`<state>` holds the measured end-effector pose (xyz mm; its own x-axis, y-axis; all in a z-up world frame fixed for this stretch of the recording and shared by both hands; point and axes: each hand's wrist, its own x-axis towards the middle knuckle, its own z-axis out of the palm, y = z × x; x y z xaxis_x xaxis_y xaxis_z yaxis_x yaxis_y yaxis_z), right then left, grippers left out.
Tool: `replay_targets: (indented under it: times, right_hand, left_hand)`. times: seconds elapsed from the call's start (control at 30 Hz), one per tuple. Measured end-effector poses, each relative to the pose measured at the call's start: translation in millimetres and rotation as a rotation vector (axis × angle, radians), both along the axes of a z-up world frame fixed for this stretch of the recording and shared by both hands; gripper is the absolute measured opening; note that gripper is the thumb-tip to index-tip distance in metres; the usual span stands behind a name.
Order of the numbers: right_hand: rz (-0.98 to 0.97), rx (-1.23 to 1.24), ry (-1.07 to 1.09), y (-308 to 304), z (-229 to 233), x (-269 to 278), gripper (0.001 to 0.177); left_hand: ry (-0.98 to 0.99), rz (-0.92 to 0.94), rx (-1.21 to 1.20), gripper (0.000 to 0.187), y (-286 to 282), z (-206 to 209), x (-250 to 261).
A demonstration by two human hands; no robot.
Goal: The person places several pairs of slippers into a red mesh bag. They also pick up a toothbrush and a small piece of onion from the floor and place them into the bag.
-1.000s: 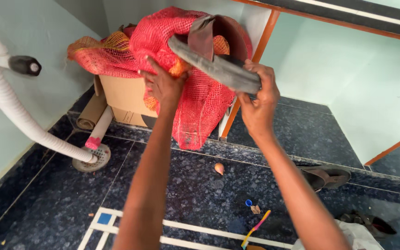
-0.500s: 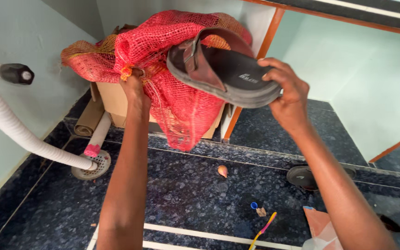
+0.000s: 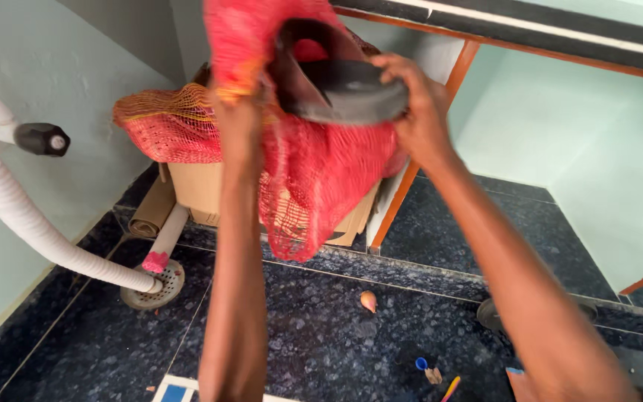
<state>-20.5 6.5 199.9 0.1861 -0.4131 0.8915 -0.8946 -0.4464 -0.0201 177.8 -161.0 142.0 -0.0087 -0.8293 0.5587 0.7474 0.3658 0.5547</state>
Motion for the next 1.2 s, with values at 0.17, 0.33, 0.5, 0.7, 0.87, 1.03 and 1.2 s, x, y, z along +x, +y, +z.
replay_targets:
  times: [0.17,0.33,0.5,0.7,0.87,1.03,1.2]
  right_hand:
    - [-0.148,0.174,0.210,-46.9,-35.0,8.0,0.061]
    - [-0.427,0.155,0.673,-50.0,-6.8,11.7,0.058]
    - [-0.417,0.454,0.801,-82.7,22.9,-12.9,0.041]
    - [-0.434,-0.248,0.794,-212.5,-88.0,-63.1,0.039]
    - [-0.740,0.459,0.457,-254.3,-81.8,-80.2,0.033]
    - [-0.640,0.182,0.691,-157.8,-113.6,-107.9,0.041]
    - [-0.803,-0.398,0.845,-69.5,-51.4,-69.7,0.044]
  left_hand:
    - [0.069,0.081,-0.110,0.022,-20.0,-7.8,21.9]
    - [-0.045,0.097,-0.197,0.019,12.6,9.4,30.1]
    - [-0.159,0.084,-0.440,0.029,69.1,35.4,6.1]
    - [-0.029,0.214,-0.532,0.032,71.6,31.1,-18.8]
    - [-0.184,-0.067,-0.101,0.022,48.4,8.8,-39.6]
    - [-0.478,0.294,-0.463,0.070,25.3,-37.5,-42.9]
    - [-1.037,0.818,-0.750,0.101,48.8,-57.6,-34.4]
